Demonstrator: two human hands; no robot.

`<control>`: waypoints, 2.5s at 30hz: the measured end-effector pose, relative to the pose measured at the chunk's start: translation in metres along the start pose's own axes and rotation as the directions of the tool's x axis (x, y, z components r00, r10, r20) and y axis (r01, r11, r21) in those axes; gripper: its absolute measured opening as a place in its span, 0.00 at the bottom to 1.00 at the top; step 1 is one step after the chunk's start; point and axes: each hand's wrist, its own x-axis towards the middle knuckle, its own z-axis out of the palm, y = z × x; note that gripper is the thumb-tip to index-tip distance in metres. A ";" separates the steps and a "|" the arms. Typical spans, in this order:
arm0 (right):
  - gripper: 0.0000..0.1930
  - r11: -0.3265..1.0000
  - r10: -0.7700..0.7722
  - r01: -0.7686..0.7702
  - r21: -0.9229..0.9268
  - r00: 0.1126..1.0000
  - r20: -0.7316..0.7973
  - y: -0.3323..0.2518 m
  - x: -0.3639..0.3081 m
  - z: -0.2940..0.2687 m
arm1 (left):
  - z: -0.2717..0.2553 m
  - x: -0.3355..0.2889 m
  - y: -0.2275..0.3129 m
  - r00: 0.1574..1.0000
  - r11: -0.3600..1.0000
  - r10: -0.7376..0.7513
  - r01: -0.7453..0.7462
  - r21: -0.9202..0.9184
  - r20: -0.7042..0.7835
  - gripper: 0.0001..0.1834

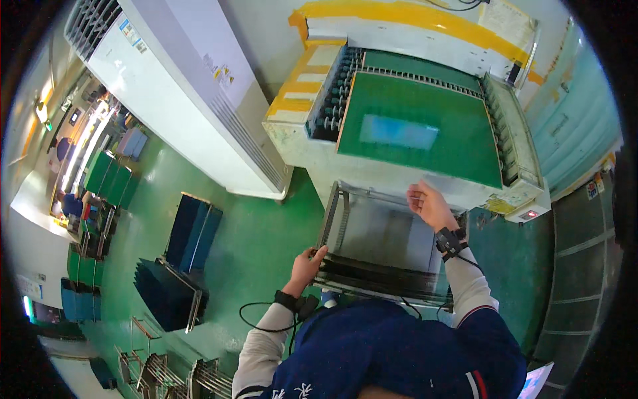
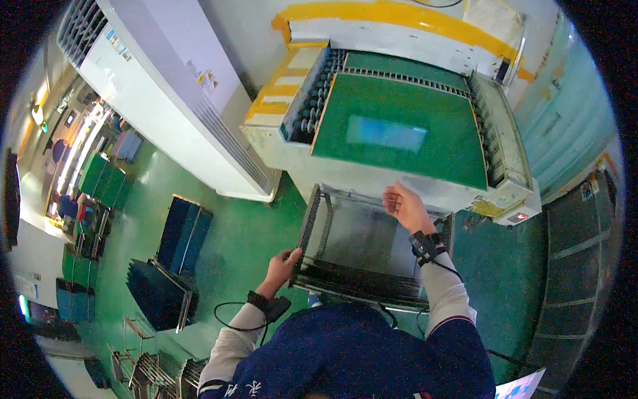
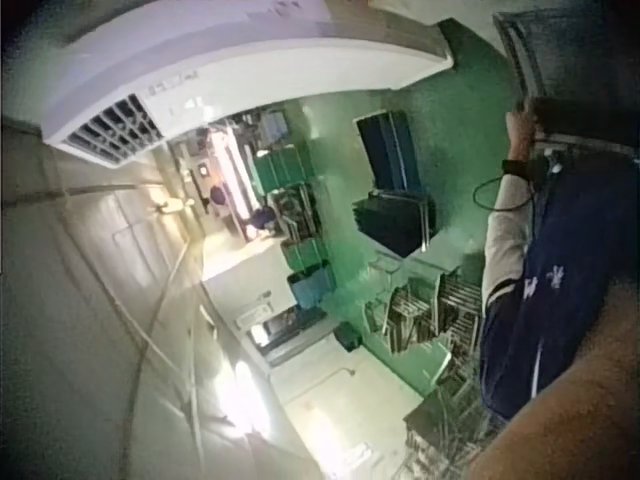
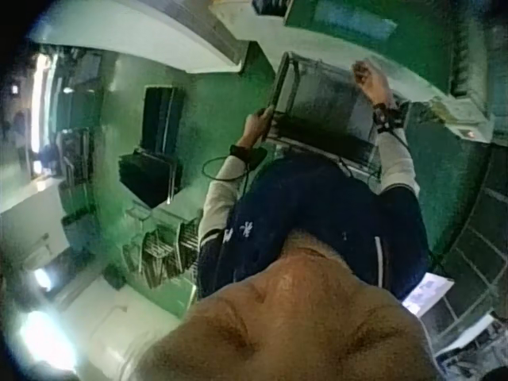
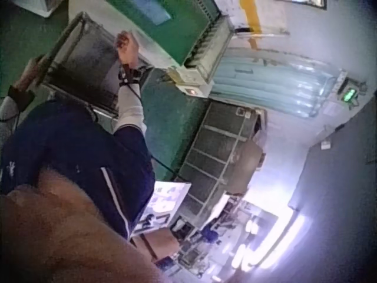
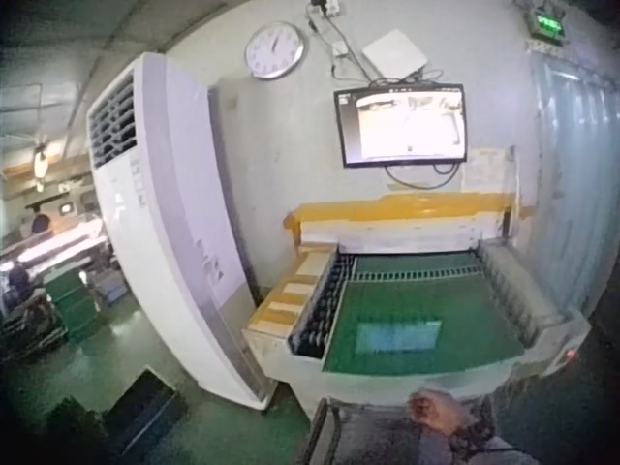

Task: Manually transferring green circuit board panels from a metal storage rack onto the conveyor of a processing machine.

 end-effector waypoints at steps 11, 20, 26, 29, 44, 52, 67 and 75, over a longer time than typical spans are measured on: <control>0.23 0.309 0.358 0.217 -0.926 0.875 0.325 0.067 -0.065 -0.013 | -0.004 -0.005 0.011 0.999 0.997 0.051 -0.050 -0.059 0.017 0.39; 0.22 0.224 0.370 0.159 -0.962 0.899 0.235 0.087 -0.091 -0.003 | 0.006 0.003 -0.006 0.997 0.998 0.054 -0.055 -0.016 -0.048 0.43; 0.18 0.122 0.220 0.331 -0.936 0.910 0.350 0.095 -0.100 -0.003 | -0.001 -0.007 0.009 0.999 0.999 0.016 -0.014 -0.044 0.028 0.40; 0.18 0.034 0.120 0.364 -0.931 0.923 0.365 0.106 -0.106 -0.001 | -0.005 -0.008 0.017 0.984 0.989 -0.072 0.092 -0.119 0.162 0.38; 0.15 0.093 0.035 0.358 -0.929 0.931 0.362 0.115 -0.085 -0.022 | 0.001 -0.016 0.003 0.997 0.997 0.074 -0.074 -0.014 0.005 0.47; 0.20 0.038 0.058 0.296 -0.954 0.953 0.298 0.116 -0.076 -0.034 | -0.009 -0.021 0.022 0.795 0.813 0.567 -0.496 0.305 -0.216 0.37; 0.18 -0.061 0.124 0.332 -0.941 0.938 0.323 0.125 -0.063 -0.047 | 0.017 -0.014 0.021 0.554 0.489 0.775 -0.830 0.266 0.304 0.22; 0.22 -0.207 0.023 0.406 -0.890 0.912 0.410 0.133 -0.056 -0.063 | 0.018 -0.016 0.041 0.625 0.438 0.657 -0.772 0.461 0.422 0.28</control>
